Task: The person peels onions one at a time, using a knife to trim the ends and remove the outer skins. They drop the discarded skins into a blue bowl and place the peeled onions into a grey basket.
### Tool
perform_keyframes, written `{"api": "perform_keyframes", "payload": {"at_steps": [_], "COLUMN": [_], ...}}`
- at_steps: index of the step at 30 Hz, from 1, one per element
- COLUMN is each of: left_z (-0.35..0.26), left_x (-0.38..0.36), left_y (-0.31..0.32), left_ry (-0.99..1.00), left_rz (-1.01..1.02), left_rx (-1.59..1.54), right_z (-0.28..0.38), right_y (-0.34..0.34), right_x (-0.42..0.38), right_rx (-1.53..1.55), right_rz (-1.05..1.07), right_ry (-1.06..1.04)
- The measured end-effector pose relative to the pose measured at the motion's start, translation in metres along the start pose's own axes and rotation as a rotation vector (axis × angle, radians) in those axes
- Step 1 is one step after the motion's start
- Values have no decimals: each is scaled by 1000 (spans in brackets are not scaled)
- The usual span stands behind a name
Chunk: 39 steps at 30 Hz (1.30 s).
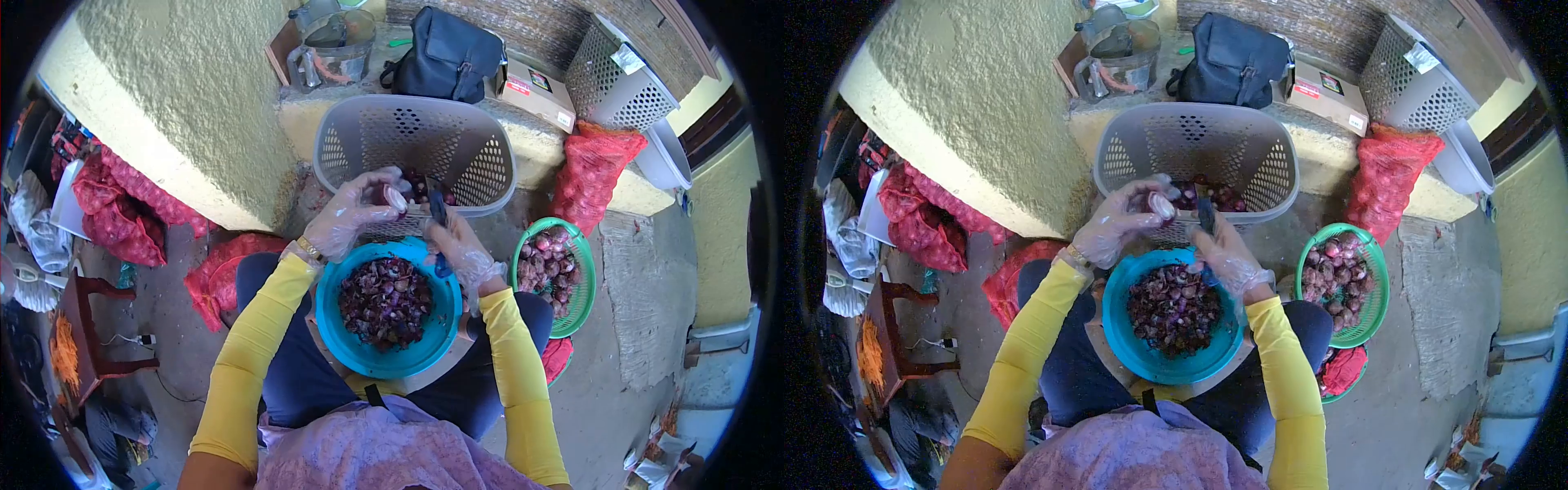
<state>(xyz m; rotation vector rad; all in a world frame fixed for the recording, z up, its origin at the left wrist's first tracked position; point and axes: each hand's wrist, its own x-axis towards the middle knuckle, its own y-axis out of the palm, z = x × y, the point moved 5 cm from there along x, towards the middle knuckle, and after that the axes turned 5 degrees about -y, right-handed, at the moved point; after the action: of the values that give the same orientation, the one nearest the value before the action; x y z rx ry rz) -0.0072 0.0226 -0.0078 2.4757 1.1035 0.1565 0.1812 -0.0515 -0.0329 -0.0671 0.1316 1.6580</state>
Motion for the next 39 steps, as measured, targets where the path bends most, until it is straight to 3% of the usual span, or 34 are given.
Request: {"api": "perform_keyframes", "payload": {"at_steps": [4,6,8,9,10,12,16,20,22,24,26,27,29,39], "left_z": [-2,-1,2,3,5,10,21,36,35,31,26,26,28,31], "left_x": [8,10,11,11,12,14,15,20,19,17,15,14,14,16], "left_y": [-4,-10,-8,-6,-6,-10,-11,-20,-19,-16,-12,-11,-12,-18], "left_ry": [164,317,342,365,362,258,237,210,248,231,209,184,198,179], "left_rz": [-135,-210,-217,-227,-219,-201,-187,-139,-150,-168,-173,-177,-157,-226], "left_rx": [338,631,678,724,724,729,610,612,653,637,588,537,530,649], "right_z": [-12,-9,-8,-26,-29,-13,-6,-4,-11,-33,-24,-17,-7,-10], "right_y": [11,24,29,23,23,25,15,26,36,38,44,45,46,59], "right_x": [-15,-28,-40,-36,-36,-37,-36,-42,-42,-33,-32,-33,-31,-32], "right_rx": [28,68,-100,-411,-409,-588,-641,-668,-713,-740,-854,-855,-670,-761], "right_rz": [9,-57,-197,-208,-216,-294,-312,-375,-271,-291,-319,-320,-287,-254], "right_ry": [-106,-96,-19,-171,-168,-467,-294,-311,-158,-249,-467,-465,-267,-241]}}
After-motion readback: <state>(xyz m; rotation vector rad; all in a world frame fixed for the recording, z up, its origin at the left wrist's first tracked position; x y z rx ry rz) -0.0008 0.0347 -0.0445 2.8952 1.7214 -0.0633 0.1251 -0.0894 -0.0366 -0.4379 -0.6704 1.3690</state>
